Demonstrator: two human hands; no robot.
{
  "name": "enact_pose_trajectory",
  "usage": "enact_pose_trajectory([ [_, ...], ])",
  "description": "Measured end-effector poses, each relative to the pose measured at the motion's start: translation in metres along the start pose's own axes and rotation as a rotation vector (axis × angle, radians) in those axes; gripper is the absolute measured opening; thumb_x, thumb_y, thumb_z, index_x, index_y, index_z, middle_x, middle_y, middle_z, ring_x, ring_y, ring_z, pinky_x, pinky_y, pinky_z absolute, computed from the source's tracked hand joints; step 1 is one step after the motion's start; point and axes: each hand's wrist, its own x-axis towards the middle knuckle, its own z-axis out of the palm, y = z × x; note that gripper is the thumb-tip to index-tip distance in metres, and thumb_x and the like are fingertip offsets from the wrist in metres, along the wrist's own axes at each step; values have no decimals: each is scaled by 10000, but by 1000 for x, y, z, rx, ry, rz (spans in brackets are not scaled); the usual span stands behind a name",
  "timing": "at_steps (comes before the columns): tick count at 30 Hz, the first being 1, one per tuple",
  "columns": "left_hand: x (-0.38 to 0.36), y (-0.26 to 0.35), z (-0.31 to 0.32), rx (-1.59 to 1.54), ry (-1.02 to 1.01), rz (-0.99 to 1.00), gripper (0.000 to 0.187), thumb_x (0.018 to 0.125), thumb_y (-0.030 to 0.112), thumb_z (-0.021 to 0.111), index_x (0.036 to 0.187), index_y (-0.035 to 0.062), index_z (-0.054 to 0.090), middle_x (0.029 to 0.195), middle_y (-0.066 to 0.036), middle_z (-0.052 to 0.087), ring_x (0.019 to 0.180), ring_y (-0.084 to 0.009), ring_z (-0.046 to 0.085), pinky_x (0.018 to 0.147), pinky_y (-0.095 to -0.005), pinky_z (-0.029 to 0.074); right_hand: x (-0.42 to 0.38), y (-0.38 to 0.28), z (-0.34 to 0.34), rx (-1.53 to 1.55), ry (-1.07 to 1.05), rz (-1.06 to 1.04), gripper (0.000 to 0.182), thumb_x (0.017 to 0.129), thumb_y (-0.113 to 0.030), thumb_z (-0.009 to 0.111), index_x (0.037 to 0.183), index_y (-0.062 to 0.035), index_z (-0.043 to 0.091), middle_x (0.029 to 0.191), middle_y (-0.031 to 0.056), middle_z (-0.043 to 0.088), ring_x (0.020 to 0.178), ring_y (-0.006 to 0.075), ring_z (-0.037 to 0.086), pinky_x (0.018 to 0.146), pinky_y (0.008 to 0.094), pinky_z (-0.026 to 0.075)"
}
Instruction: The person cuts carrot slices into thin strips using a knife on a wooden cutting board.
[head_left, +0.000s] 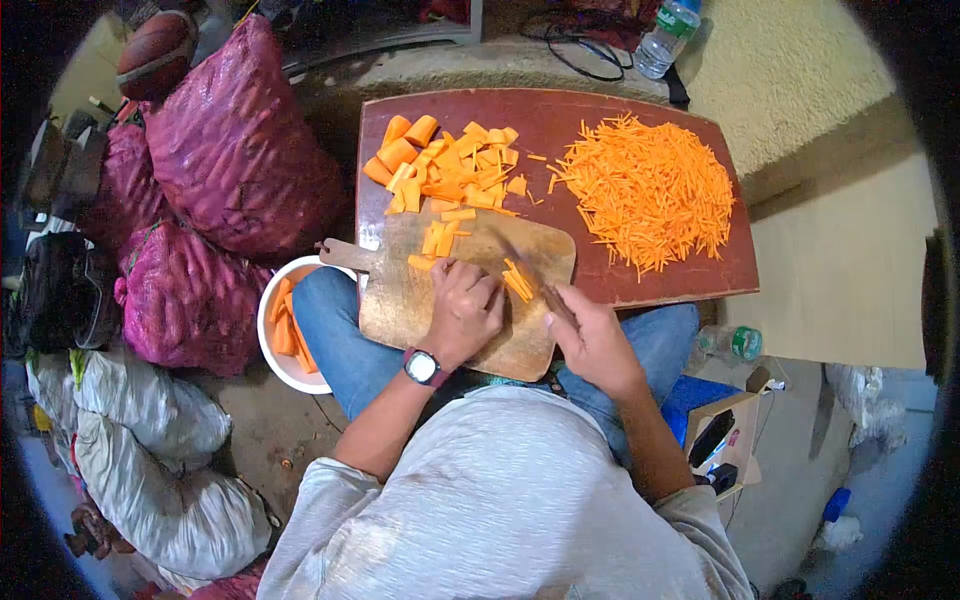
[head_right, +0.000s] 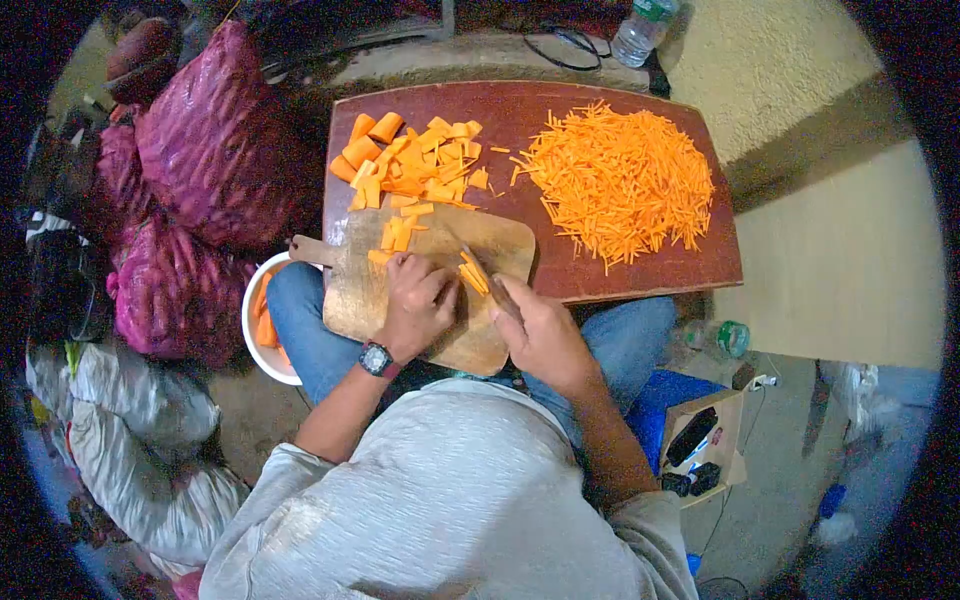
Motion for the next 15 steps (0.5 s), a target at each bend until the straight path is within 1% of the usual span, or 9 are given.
enact_pose_trajectory([
  [2,1,1,-5,-26,29,-49,119,801,34,819,909,46,770,892,-91,686,904,-311,659,985,-492,451,-9,1,-1,-29,-44,35,392,1052,-149,675,1404,16,624,1011,318,735,971,468,764,830,489,587],
  [4,3,2,-7,-77,124,-110,82,820,23,804,886,56,766,859,-75,694,857,-299,660,933,-454,443,-16,4,5,23,-83,11,361,1051,-108,677,1380,37,653,906,227,720,812,240,715,773,396,570],
  [7,1,-1,-6,-113,145,-181,82,817,26,813,867,67,761,843,-69,686,861,-293,654,925,-448,430,-12,10,-2,68,-95,20,342,1053,-122,679,1357,34,675,915,232,722,825,246,717,794,397,577],
  [8,0,-1,-6,-113,145,-179,82,817,26,813,867,67,761,843,-69,686,861,-293,654,925,-448,430,-6,20,-9,48,-108,57,338,1049,-163,657,1337,14,678,1048,299,757,1001,452,772,868,483,592],
  [9,-1,0,-7,-113,126,-177,80,818,28,813,858,69,758,842,-68,684,864,-291,651,926,-446,425,2,31,-16,48,-107,55,338,1049,-163,657,1337,14,678,1048,299,757,1001,452,772,868,483,592],
  [11,-1,1,-8,-111,110,-169,78,818,29,813,850,70,755,841,-67,682,866,-289,648,926,-445,419,17,45,-28,-190,219,-48,365,1053,-186,664,1374,-12,666,1080,294,763,1024,461,766,868,512,598],
  [12,-1,2,-8,-104,92,-177,80,818,34,819,848,71,754,841,-67,682,869,-287,647,932,-446,418,22,42,-38,-191,224,-51,365,1053,-186,664,1374,-12,666,1080,294,763,1024,461,766,868,512,598],
  [14,1,1,-7,-94,82,-180,84,817,40,825,846,73,754,841,-67,681,872,-285,646,938,-447,417,31,29,-57,-489,353,53,392,1055,-202,677,1408,-36,640,1094,284,769,1048,473,753,862,552,595],
  [15,1,0,-7,-83,63,-178,87,815,47,833,845,75,755,838,-67,679,871,-284,646,939,-449,417,32,29,-62,-490,356,46,392,1055,-202,677,1408,-36,640,1094,284,769,1048,473,753,862,552,595],
])
